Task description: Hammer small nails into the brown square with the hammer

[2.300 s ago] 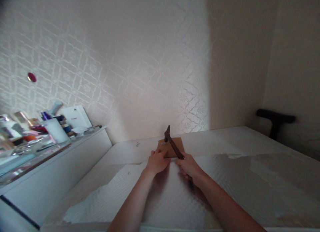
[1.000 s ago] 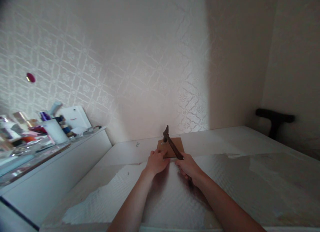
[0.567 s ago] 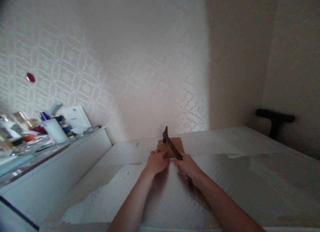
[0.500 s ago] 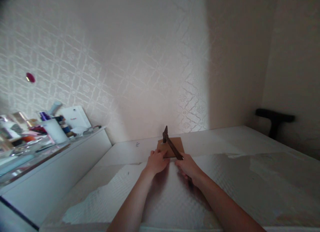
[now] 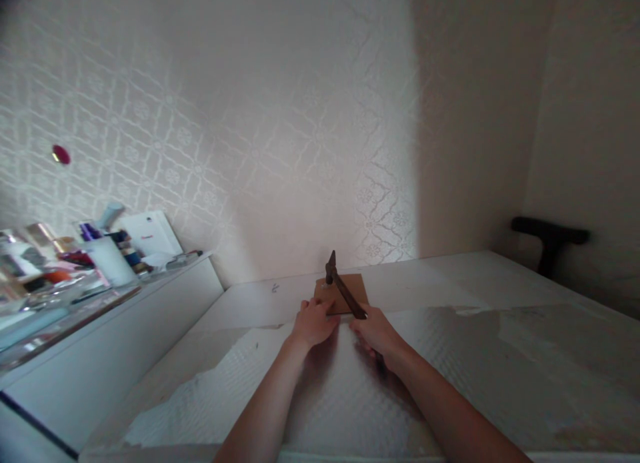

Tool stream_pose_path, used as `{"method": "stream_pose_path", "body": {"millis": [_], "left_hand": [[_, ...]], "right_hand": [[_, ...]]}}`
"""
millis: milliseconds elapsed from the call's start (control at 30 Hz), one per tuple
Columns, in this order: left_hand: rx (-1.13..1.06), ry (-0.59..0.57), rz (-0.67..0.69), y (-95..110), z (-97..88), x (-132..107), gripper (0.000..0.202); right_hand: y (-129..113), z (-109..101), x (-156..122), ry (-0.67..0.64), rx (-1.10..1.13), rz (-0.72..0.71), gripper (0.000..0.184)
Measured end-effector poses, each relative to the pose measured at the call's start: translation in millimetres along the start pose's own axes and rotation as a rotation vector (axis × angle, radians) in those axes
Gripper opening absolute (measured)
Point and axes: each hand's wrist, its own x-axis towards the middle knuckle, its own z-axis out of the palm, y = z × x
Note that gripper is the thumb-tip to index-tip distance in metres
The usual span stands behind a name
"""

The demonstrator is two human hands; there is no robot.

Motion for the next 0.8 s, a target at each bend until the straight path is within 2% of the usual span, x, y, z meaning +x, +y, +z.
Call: {"method": "stream_pose_path", "body": {"millis": [267,800], "left_hand": [[0.001,-0.006,0.001,0.7,-0.2,-0.1,0.05],[0.007,-0.013,-0.006,0.9,-0.5,-0.8,0.049]], "right_hand": [[-5.6,0.6,-3.5,0.005,-0.028,0.004,0.041],[1.2,-0.1,-0.2,0.01,-0.071,-0.046,0.045]]}}
